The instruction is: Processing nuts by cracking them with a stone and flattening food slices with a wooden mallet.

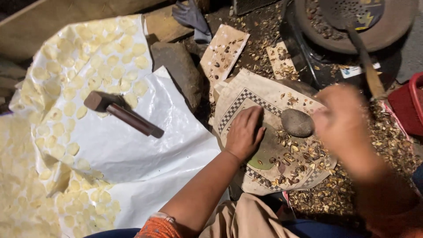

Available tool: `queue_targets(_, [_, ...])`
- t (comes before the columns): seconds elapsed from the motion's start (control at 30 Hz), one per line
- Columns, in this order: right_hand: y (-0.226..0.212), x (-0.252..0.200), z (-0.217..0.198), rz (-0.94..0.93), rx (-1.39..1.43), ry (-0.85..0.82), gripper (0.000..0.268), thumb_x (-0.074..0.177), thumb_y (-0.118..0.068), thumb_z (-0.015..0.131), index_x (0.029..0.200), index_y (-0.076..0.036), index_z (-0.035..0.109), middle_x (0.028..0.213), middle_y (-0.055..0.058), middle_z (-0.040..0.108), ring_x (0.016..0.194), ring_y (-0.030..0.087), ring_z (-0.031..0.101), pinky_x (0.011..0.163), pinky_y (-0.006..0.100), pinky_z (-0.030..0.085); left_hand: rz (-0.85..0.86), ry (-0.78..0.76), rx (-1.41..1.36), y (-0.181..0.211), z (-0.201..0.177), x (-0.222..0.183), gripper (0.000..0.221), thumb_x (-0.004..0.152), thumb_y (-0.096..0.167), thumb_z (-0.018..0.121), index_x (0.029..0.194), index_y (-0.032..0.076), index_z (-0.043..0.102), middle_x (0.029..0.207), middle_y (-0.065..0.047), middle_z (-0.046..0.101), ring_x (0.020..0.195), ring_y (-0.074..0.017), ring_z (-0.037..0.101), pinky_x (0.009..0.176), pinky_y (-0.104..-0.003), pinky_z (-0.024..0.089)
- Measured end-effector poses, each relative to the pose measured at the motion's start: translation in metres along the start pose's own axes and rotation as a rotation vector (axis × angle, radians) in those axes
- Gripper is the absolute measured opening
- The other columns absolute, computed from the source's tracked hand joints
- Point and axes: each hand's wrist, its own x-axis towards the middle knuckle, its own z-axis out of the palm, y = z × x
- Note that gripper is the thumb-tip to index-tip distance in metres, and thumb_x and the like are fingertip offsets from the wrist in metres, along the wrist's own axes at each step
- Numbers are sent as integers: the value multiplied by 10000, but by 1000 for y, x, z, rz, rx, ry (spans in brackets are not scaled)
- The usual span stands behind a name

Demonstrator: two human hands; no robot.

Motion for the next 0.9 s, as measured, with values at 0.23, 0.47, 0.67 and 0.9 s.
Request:
queue_targets(0.23, [5, -23, 45, 227, -45, -408, 480, 876, -201, 775, 1312, -49, 646, 1277, 306, 574, 1178, 485, 619, 941, 570, 571, 78, 217, -155, -25, 35, 1, 192, 997, 333, 650, 1138, 212, 697, 1045, -25, 641, 1072, -281, 642, 945, -414, 535])
queue_targets(0.47, [-14, -31, 46, 289, -105, -504, 503, 1009, -293, 600, 1468, -114, 497, 1244, 299, 599, 935, 479, 731, 747, 580, 635, -89, 135, -185, -17, 49, 3, 162, 887, 423, 745, 968, 286, 717, 1092, 18, 625, 1136, -260, 586, 1013, -460, 461])
queue_targets(0.67, [-24, -35, 71, 140, -99, -319, 511, 973, -291, 651, 1452, -167, 528, 1166, 199, 620, 897, 435, 721, 700, 543, 620, -78, 140, -110, -16, 24, -7, 278, 974, 348, 653, 1236, 258, 667, 1181, -33, 623, 1231, -303, 587, 1030, -468, 467])
queue_targets(0.9, [-20, -23, 74, 392, 65, -385, 491, 1061, -281, 572, 1482, -43, 488, 1136, 321, 655, 871, 488, 719, 746, 594, 610, -68, 212, -186, -30, 24, -4, 218, 959, 275, 702, 1166, 206, 698, 1106, -68, 638, 1165, -329, 626, 951, -456, 528])
